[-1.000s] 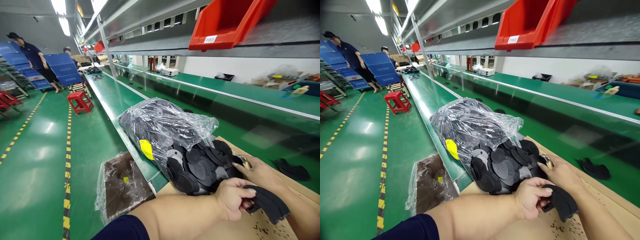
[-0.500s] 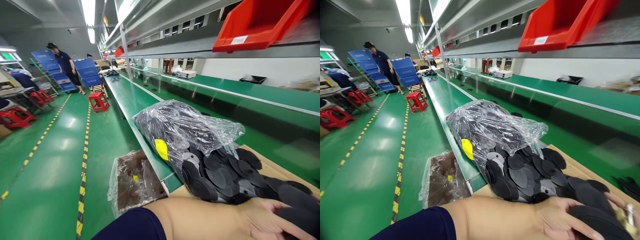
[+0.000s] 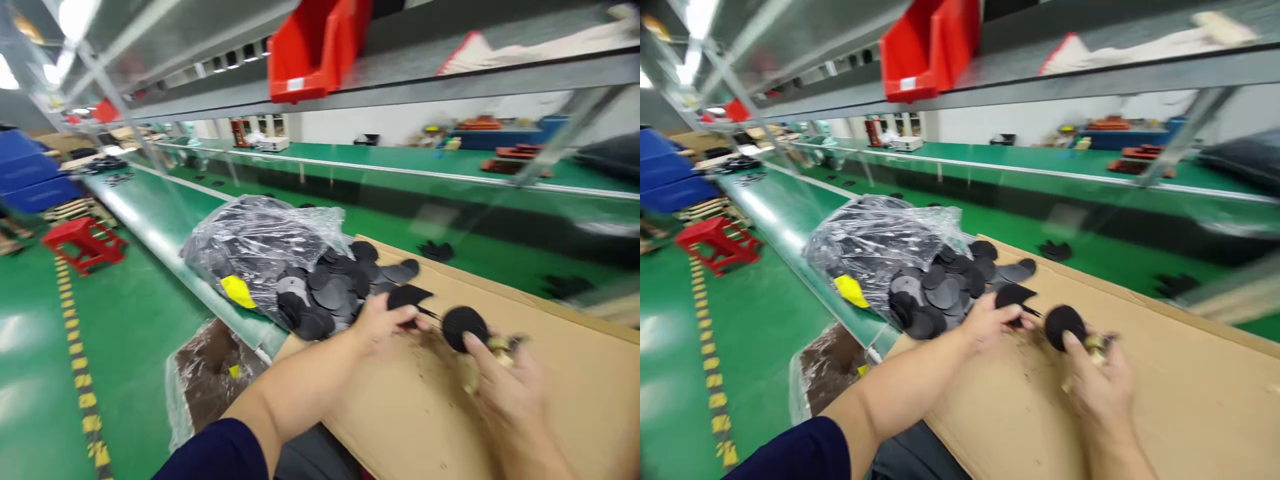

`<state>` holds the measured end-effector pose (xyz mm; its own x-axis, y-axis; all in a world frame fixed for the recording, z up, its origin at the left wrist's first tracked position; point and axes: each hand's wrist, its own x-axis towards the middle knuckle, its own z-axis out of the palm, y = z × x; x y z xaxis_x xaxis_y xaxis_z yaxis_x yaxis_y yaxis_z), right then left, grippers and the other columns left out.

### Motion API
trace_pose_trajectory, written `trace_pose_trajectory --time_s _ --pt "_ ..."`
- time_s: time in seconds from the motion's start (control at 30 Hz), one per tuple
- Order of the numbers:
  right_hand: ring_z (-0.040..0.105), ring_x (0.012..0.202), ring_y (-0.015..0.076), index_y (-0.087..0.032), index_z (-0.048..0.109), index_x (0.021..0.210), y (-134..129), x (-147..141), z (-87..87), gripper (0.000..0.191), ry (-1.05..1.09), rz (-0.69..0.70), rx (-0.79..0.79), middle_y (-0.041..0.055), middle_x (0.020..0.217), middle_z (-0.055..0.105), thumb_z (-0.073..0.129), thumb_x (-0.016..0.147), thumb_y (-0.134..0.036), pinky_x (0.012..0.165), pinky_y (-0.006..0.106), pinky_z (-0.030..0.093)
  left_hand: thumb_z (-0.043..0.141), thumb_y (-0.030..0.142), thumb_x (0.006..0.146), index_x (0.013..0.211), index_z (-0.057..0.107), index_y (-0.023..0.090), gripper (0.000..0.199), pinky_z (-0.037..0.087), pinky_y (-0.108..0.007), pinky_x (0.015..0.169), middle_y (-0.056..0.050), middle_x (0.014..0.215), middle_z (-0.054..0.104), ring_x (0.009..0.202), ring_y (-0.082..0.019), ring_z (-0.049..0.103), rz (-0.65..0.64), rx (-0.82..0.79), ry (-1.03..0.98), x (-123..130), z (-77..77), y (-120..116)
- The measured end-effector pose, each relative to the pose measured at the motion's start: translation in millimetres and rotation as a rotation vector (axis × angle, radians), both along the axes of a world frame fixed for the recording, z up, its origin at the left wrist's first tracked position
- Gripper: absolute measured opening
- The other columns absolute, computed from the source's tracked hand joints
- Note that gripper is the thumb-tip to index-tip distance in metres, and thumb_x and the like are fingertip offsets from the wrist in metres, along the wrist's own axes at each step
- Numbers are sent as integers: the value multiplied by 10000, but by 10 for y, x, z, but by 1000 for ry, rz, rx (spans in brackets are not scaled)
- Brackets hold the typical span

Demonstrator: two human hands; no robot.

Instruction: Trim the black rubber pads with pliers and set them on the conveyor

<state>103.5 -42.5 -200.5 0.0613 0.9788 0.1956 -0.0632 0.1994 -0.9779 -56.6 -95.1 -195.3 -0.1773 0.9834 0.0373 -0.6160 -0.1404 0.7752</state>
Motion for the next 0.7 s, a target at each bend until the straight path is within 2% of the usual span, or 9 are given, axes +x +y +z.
trace_pose_trajectory --time_s 0.03,0.1,0.23,0.33,0.47,0.57,0.7 --pt "540 653 164 -219 625 864 -23 -5 15 490 3 55 -5 52 817 590 823 509 -492 719 408 427 808 414 611 1006 651 112 521 494 -276 668 -85 828 668 721 -161 636 51 -14 4 4 3 -12" --pt "540 659 154 -194 598 867 -55 -23 21 485 -8 75 38 21 777 580 765 579 -547 701 351 446 803 396 628 979 654 119 471 502 -276 671 -84 847 674 744 -163 638 95 -68 13 11 -5 -19" --pt "558 702 160 -188 580 929 -106 -47 -35 353 -135 226 163 27 804 611 633 777 -502 708 304 469 800 375 651 970 670 128 424 495 -250 624 -80 890 683 700 -137 622 34 -79 87 45 -37 -28" --pt "541 662 148 -194 573 924 -159 -50 -43 270 -225 204 199 11 768 605 599 821 -441 675 285 466 802 374 652 970 679 127 422 501 -246 619 -75 898 685 683 -125 615 -20 -74 150 88 -44 -70" --pt "549 667 154 -191 572 922 -211 -57 7 254 -300 143 206 16 774 617 589 813 -420 681 288 466 785 346 685 1048 663 140 436 521 -260 660 -79 964 690 762 -147 633 -19 -46 214 117 -59 -95" --pt "556 665 156 -194 577 909 -240 -77 43 253 -334 112 205 20 772 629 585 810 -426 685 290 466 789 303 685 1089 652 147 455 533 -318 787 -89 1033 691 886 -187 645 -5 -12 239 122 -73 -92" --pt "566 669 167 -191 596 912 -255 -75 72 276 -370 150 192 31 777 645 593 812 -448 690 300 462 806 289 661 1043 675 128 435 488 -375 931 -102 1045 697 963 -215 640 73 0 289 124 -75 -100"
